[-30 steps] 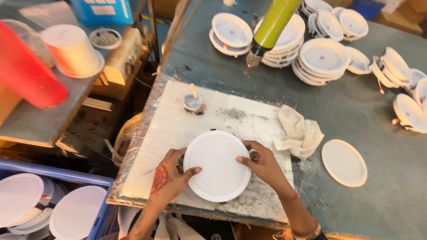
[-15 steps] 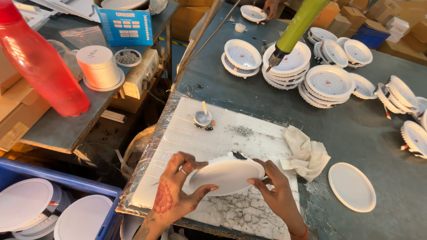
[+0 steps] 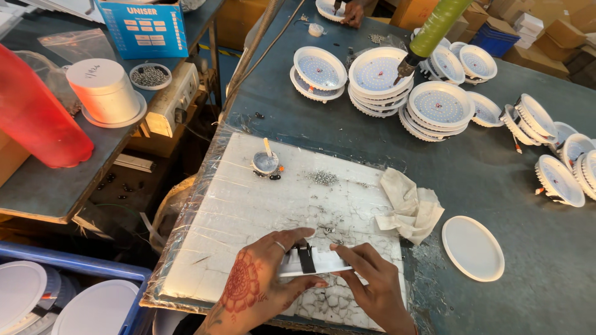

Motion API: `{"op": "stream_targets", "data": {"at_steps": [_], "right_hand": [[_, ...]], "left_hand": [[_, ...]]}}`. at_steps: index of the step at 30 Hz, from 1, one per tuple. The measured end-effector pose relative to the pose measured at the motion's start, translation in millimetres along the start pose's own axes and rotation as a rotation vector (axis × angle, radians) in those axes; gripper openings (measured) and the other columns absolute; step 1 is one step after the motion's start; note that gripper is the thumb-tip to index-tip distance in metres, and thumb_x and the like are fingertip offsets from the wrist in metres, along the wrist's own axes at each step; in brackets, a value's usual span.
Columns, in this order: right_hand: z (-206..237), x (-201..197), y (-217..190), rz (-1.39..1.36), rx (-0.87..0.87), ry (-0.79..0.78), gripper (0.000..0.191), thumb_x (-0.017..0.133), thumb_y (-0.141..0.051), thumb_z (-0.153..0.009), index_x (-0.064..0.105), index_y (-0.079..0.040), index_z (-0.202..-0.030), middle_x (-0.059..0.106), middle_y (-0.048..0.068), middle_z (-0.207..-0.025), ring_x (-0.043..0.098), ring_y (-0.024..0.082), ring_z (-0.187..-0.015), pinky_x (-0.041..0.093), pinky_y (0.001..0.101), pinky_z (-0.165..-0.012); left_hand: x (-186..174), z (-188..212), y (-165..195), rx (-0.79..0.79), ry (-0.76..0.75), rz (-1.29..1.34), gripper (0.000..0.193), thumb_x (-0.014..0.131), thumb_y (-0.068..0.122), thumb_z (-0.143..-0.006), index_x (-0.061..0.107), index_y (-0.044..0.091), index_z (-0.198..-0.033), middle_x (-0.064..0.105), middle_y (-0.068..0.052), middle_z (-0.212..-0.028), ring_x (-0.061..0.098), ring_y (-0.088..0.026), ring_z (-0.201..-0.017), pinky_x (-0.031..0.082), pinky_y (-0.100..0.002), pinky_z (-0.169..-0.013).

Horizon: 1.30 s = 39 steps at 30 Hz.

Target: The person assembles LED light fixtures by attaching small black components to the back of circular LED panels using a green pneumatic screwdriver. They wipe the LED surface with a cloth, attach a white plastic cover, and place the finished units into a blue crate.

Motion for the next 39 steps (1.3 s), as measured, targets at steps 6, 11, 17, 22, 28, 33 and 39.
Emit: {"op": "stream_targets", "data": {"at_steps": [6, 11, 17, 22, 28, 33, 39], "right_hand": [[1, -7, 0, -0.046, -0.053, 0.018, 0.052, 0.081, 0.000, -0.075, 0.070, -0.009, -0.124, 0.072, 0.009, -0.096, 0.075, 0.020, -0.079, 0.059, 0.0319, -0.062], [3, -9, 0, -0.010, 0.024, -0.033, 0.053, 0.083, -0.001, -0.071, 0.074, -0.012, -0.122, 0.073, 0.007, -0.093, 0.072, 0.021, -0.071, 0.054, 0.0343, -0.059], [-6, -31, -38, 0.040, -0.225, 0.067, 0.052, 0.085, -0.021, -0.075, 0.071, -0.009, -0.125, 0.069, 0.012, -0.107, 0.071, 0.026, -0.091, 0.056, 0.0349, -0.075], [-17, -25, -58, -0.138, -0.181, -0.054, 0.048, 0.078, -0.027, -0.088, 0.070, -0.002, -0.129, 0.071, 0.016, -0.123, 0.076, 0.028, -0.104, 0.062, 0.0370, -0.082], [-25, -27, -69, -0.176, -0.226, -0.207, 0.049, 0.073, -0.031, -0.088, 0.071, 0.004, -0.122, 0.073, 0.018, -0.113, 0.071, 0.027, -0.088, 0.056, 0.0380, -0.073], [-22, -29, -69, -0.204, -0.218, -0.203, 0.042, 0.066, -0.031, -0.089, 0.073, 0.004, -0.112, 0.074, 0.016, -0.099, 0.068, 0.026, -0.080, 0.052, 0.0369, -0.068], [-21, -17, -60, -0.306, -0.135, -0.134, 0.033, 0.057, -0.025, -0.100, 0.074, 0.002, -0.093, 0.071, 0.013, -0.082, 0.063, 0.022, -0.071, 0.048, 0.0353, -0.063]], "left_hand": [[10, 4, -12, -0.068, -0.012, -0.047, 0.057, 0.092, 0.030, -0.068, 0.071, 0.006, -0.115, 0.078, -0.012, -0.102, 0.080, -0.024, -0.086, 0.064, -0.035, -0.071], [26, 5, -19, -0.153, -0.117, -0.052, 0.078, 0.092, 0.029, -0.066, 0.063, 0.013, -0.137, 0.077, -0.012, -0.107, 0.078, -0.025, -0.088, 0.062, -0.037, -0.072], [25, 8, -12, 0.070, -0.033, -0.105, 0.072, 0.089, 0.026, -0.071, 0.063, 0.008, -0.136, 0.078, -0.014, -0.106, 0.078, -0.026, -0.095, 0.062, -0.037, -0.078], [27, 12, -19, 0.079, -0.053, -0.099, 0.073, 0.090, 0.025, -0.074, 0.060, 0.009, -0.140, 0.079, -0.013, -0.105, 0.079, -0.025, -0.096, 0.063, -0.035, -0.079], [30, 20, -7, 0.225, -0.056, -0.123, 0.089, 0.089, 0.016, -0.067, 0.053, 0.008, -0.148, 0.079, -0.012, -0.095, 0.078, -0.026, -0.094, 0.062, -0.037, -0.082], [26, 29, 9, 0.357, 0.018, -0.134, 0.074, 0.083, 0.014, -0.077, 0.055, 0.009, -0.145, 0.079, -0.011, -0.100, 0.080, -0.024, -0.093, 0.064, -0.039, -0.083], [21, 42, 18, 0.449, 0.094, -0.146, 0.054, 0.075, 0.011, -0.088, 0.059, 0.015, -0.140, 0.078, -0.014, -0.103, 0.080, -0.024, -0.094, 0.065, -0.038, -0.078]]}}
Point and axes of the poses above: each hand's wrist, its own z-axis away from the middle knuckle, its own x-axis out of the palm, y = z × x, the point moved 7 cm from there along -z, towards the middle knuckle
